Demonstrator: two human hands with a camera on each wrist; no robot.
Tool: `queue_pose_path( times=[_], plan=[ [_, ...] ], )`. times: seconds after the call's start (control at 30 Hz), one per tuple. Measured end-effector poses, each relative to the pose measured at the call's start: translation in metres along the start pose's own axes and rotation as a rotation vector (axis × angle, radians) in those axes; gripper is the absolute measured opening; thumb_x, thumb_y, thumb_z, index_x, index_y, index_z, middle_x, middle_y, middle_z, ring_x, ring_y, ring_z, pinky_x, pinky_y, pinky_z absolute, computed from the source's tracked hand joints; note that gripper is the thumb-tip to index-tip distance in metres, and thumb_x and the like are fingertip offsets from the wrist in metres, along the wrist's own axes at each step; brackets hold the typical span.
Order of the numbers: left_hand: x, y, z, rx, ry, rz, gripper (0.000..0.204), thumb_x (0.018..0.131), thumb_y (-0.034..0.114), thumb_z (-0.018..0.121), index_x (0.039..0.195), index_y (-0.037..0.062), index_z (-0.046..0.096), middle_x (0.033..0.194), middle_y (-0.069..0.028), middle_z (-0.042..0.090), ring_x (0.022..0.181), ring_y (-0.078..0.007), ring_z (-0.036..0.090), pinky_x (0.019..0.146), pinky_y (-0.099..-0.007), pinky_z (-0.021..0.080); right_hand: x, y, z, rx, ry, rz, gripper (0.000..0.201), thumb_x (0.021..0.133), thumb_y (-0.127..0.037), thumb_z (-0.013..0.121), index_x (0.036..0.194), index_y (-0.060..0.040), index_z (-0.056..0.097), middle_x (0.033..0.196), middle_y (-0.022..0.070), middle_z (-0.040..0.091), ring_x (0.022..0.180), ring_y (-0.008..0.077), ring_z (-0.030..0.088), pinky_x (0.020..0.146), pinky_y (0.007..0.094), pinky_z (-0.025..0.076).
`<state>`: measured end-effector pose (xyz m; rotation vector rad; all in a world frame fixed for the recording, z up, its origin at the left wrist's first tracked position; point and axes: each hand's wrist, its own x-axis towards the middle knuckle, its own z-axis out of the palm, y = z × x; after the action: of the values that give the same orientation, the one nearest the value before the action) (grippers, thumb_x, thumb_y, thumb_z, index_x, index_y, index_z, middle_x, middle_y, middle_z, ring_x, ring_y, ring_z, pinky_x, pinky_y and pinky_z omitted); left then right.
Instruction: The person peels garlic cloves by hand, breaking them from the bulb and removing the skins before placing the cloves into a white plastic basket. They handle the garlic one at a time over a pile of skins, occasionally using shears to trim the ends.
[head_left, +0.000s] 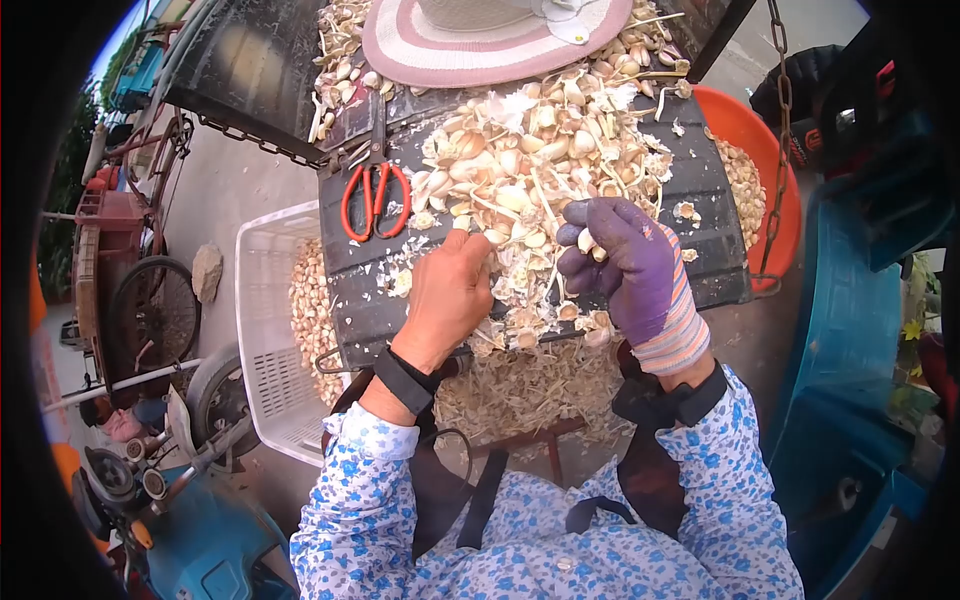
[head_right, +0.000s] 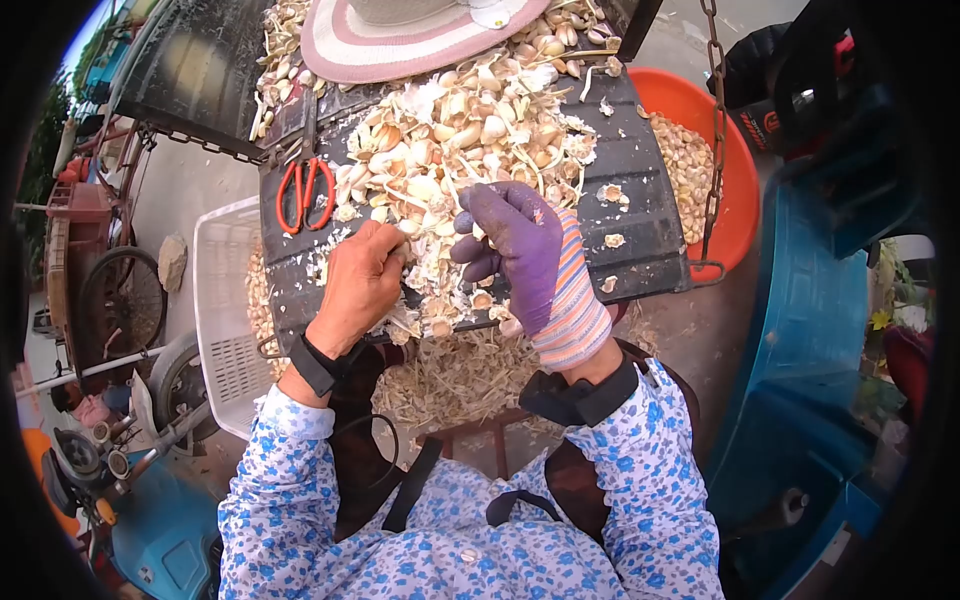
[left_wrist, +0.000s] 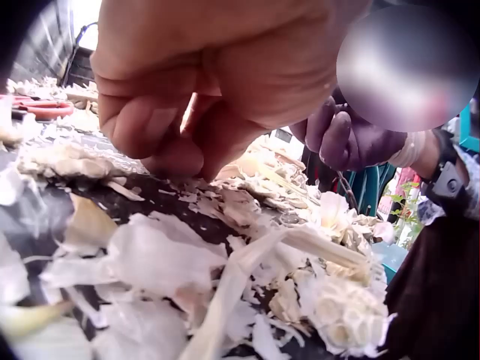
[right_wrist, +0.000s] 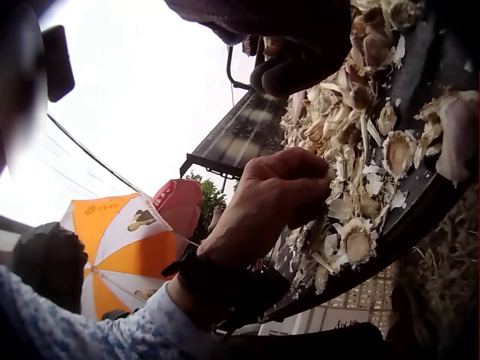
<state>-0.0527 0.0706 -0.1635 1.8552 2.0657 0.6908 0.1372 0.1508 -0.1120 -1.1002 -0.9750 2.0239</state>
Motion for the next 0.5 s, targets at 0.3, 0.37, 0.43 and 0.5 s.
queue_pose_path(
  times=[0.3, 0.37, 0.43, 0.5],
  plan=[
    [0.005, 0.036, -0.027, -0.757, 0.03, -0.481, 0.006, 0.082, 0.001, 0.062, 0.085, -0.0016, 0.058, 0.065, 0.0007, 0.054, 0.059, -0.0073, 0.053, 0.052, -0.024, 0.042, -0.001, 0.005, 0.005, -0.035, -0.01, 0.105, 0.026, 0.087, -0.028, 0.064, 0.094, -0.0034, 0.061, 0.067, 0.0002, 0.056, 0.058, 0.0087, 0.055, 0.05, 0.0223, 0.046],
    [0.006, 0.052, -0.031, -0.767, -0.007, -0.297, 0.008, 0.086, -0.001, 0.057, 0.092, -0.0018, 0.061, 0.071, -0.0003, 0.058, 0.062, -0.0072, 0.056, 0.056, -0.0211, 0.045, -0.002, 0.006, 0.016, 0.062, 0.014, 0.121, 0.027, 0.086, -0.028, 0.065, 0.094, -0.0034, 0.059, 0.068, 0.0006, 0.056, 0.059, 0.009, 0.056, 0.05, 0.0222, 0.045],
    [0.011, 0.058, -0.029, -0.805, 0.017, -0.08, 0.011, 0.086, -0.002, 0.055, 0.095, -0.0019, 0.062, 0.072, -0.0013, 0.06, 0.064, -0.0078, 0.057, 0.058, -0.0212, 0.046, 0.002, 0.013, 0.009, 0.139, -0.067, 0.177, 0.026, 0.086, -0.025, 0.065, 0.097, -0.003, 0.058, 0.072, 0.001, 0.057, 0.059, 0.0095, 0.055, 0.049, 0.0218, 0.044],
    [0.017, 0.041, -0.027, -0.685, 0.051, -0.287, 0.013, 0.086, -0.002, 0.054, 0.096, -0.0039, 0.062, 0.082, -0.0049, 0.063, 0.071, -0.0085, 0.06, 0.063, -0.0215, 0.047, 0.008, 0.023, 0.0, 0.18, -0.124, 0.197, 0.025, 0.087, -0.023, 0.065, 0.098, -0.0028, 0.058, 0.074, 0.0009, 0.057, 0.058, 0.0094, 0.054, 0.048, 0.0219, 0.044]
  ],
)
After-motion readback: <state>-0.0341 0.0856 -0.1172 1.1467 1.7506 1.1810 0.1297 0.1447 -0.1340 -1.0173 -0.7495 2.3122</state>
